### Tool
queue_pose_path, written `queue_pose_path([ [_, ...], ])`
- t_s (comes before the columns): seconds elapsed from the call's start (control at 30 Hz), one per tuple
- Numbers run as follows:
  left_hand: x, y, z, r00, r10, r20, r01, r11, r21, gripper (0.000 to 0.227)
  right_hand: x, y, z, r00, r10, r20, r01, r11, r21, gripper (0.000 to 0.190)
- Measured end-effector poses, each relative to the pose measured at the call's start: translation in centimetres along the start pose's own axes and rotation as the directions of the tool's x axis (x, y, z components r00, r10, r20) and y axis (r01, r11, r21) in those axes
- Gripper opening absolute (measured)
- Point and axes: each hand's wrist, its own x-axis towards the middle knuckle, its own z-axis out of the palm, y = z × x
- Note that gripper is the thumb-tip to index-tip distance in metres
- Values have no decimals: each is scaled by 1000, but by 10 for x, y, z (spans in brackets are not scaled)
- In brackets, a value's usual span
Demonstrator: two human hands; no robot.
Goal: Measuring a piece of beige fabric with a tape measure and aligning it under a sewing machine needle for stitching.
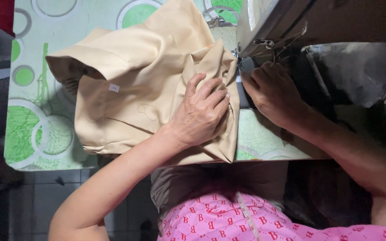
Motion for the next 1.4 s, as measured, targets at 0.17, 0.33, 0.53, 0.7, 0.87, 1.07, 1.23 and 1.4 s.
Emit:
queue_pose_path([
  [0.17, 10, -5, 10, 1000, -5, 10, 5, 1000, 3, 18, 15, 16, -14, 998, -23, 64, 30, 994, -109, 16],
  [0.33, 22, -8, 0, 995, -5, 101, 7, 1000, -16, 12, 41, 30, -53, 655, 530, 538, -745, 333, 578, 52],
  [0.53, 18, -13, 14, 999, -5, 43, 6, 1000, -10, 20, 23, 11, -59, 968, 82, 237, -185, 872, 454, 19],
  [0.7, 21, -19, 17, 999, 6, 50, -5, 1000, -25, 20, 10, 12, -30, 988, 18, 155, -80, 911, 404, 27],
  [0.87, 25, -30, 26, 999, 26, 42, -24, 998, -51, 19, 1, 17, -19, 989, 32, 144, -80, 938, 338, 32],
  [1.07, 28, -43, 29, 996, 61, 64, -54, 993, -103, 18, -1, 17, -19, 981, 74, 180, -134, 928, 348, 38],
  [1.23, 29, -56, 37, 993, 95, 76, -86, 989, -124, 16, -12, 16, -3, 981, 77, 179, -121, 961, 250, 45],
  [1.4, 29, -55, 33, 991, 107, 77, -95, 984, -148, 17, -9, 14, -7, 979, 92, 184, -132, 967, 218, 52],
])
